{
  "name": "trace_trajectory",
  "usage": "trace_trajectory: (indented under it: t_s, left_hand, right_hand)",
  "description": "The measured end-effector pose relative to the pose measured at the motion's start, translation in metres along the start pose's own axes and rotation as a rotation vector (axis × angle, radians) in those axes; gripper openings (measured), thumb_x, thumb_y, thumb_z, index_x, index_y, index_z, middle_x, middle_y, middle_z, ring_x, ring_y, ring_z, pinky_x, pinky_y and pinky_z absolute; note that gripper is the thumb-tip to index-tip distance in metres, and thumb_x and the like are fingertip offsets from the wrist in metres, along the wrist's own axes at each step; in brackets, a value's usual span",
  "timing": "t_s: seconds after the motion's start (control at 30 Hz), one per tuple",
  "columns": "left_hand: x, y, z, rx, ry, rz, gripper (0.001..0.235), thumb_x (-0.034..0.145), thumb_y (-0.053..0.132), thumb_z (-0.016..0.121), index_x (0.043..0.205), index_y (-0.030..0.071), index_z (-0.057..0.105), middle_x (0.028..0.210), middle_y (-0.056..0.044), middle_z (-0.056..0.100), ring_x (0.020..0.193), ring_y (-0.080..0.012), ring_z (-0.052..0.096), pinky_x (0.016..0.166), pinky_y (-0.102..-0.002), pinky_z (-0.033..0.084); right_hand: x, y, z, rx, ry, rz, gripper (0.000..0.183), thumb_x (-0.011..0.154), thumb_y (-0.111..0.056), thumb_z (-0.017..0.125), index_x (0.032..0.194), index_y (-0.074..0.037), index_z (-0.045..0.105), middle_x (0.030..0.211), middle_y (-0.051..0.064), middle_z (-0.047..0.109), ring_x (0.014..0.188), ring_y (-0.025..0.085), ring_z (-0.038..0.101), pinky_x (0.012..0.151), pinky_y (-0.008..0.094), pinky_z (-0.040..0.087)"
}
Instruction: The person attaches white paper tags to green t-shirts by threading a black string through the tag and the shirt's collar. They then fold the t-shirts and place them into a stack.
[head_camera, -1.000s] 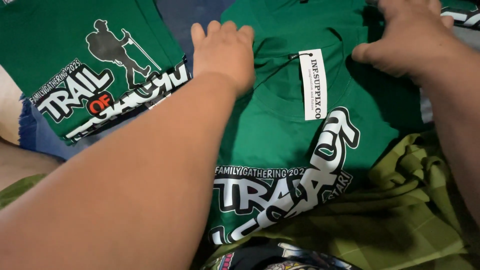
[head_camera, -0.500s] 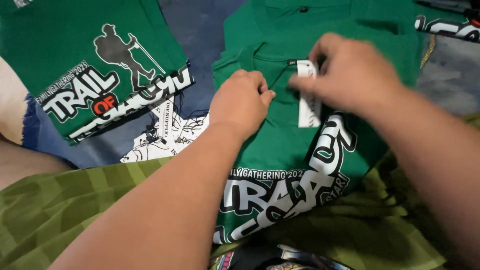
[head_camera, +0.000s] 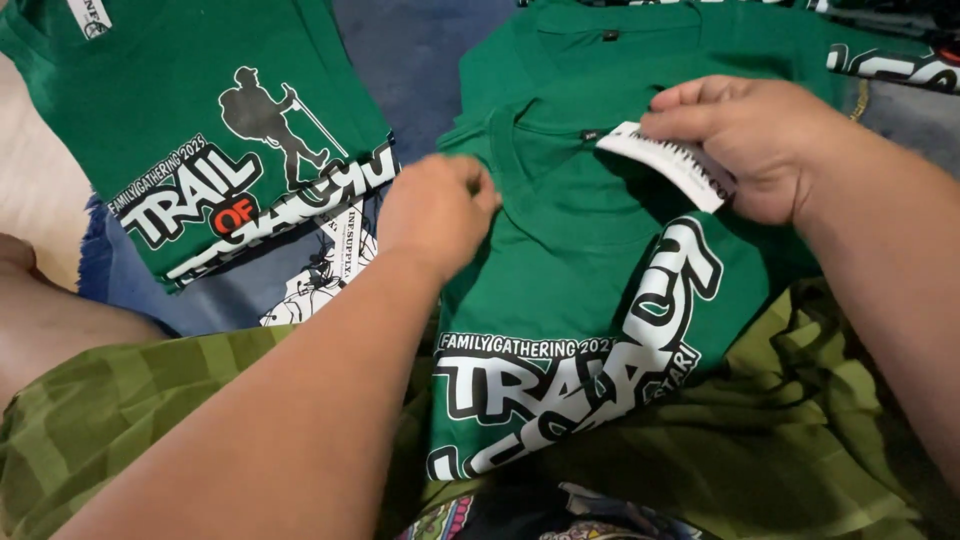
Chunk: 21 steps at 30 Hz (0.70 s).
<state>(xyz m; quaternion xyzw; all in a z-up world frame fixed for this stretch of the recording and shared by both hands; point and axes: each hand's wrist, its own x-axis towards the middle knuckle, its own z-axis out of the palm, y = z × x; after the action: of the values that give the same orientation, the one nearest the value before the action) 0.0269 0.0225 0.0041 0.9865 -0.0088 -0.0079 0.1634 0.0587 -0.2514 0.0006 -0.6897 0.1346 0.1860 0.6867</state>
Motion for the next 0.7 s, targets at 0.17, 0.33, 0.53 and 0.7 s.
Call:
trace_trajectory:
  t_s: [0.17, 0.33, 0.53, 0.7]
  left_hand:
    - [0.012, 0.039, -0.003, -0.183, 0.194, 0.195, 0.008, 0.084, 0.02, 0.072, 0.089, 0.015, 0.075, 0.087, -0.006, 0.078, 0.077, -0.0321, 0.07, 0.074, -0.046, 0.054]
    - [0.022, 0.068, 0.015, -0.269, 0.058, 0.332, 0.009, 0.083, 0.015, 0.066, 0.089, 0.013, 0.072, 0.082, -0.005, 0.077, 0.076, -0.0306, 0.071, 0.072, -0.044, 0.055]
    - [0.035, 0.076, 0.03, -0.113, -0.117, 0.17, 0.016, 0.09, 0.018, 0.063, 0.101, 0.007, 0.067, 0.096, -0.017, 0.076, 0.09, -0.0387, 0.072, 0.08, -0.049, 0.057]
    - [0.029, 0.085, 0.001, 0.084, -0.39, 0.049, 0.023, 0.085, 0.014, 0.058, 0.095, 0.009, 0.079, 0.099, -0.01, 0.077, 0.089, -0.0323, 0.073, 0.082, -0.043, 0.058]
  right_hand:
    - [-0.003, -0.008, -0.003, 0.133, -0.028, 0.089, 0.029, 0.099, -0.014, 0.056, 0.126, -0.022, 0.062, 0.1, 0.0, 0.07, 0.067, 0.01, 0.053, 0.052, 0.024, 0.041]
    - [-0.009, -0.009, -0.002, 0.247, -0.002, 0.08, 0.034, 0.097, -0.013, 0.054, 0.127, -0.01, 0.069, 0.099, 0.002, 0.072, 0.069, 0.009, 0.063, 0.051, 0.021, 0.048]
    - [-0.009, -0.007, 0.003, 0.171, -0.03, 0.115, 0.03, 0.095, -0.015, 0.059, 0.122, -0.017, 0.071, 0.101, -0.001, 0.07, 0.075, 0.009, 0.061, 0.049, 0.022, 0.044]
    - [-0.006, -0.006, 0.003, 0.204, -0.044, 0.127, 0.029, 0.095, -0.013, 0.062, 0.122, -0.023, 0.067, 0.099, -0.004, 0.069, 0.076, 0.007, 0.063, 0.053, 0.021, 0.049]
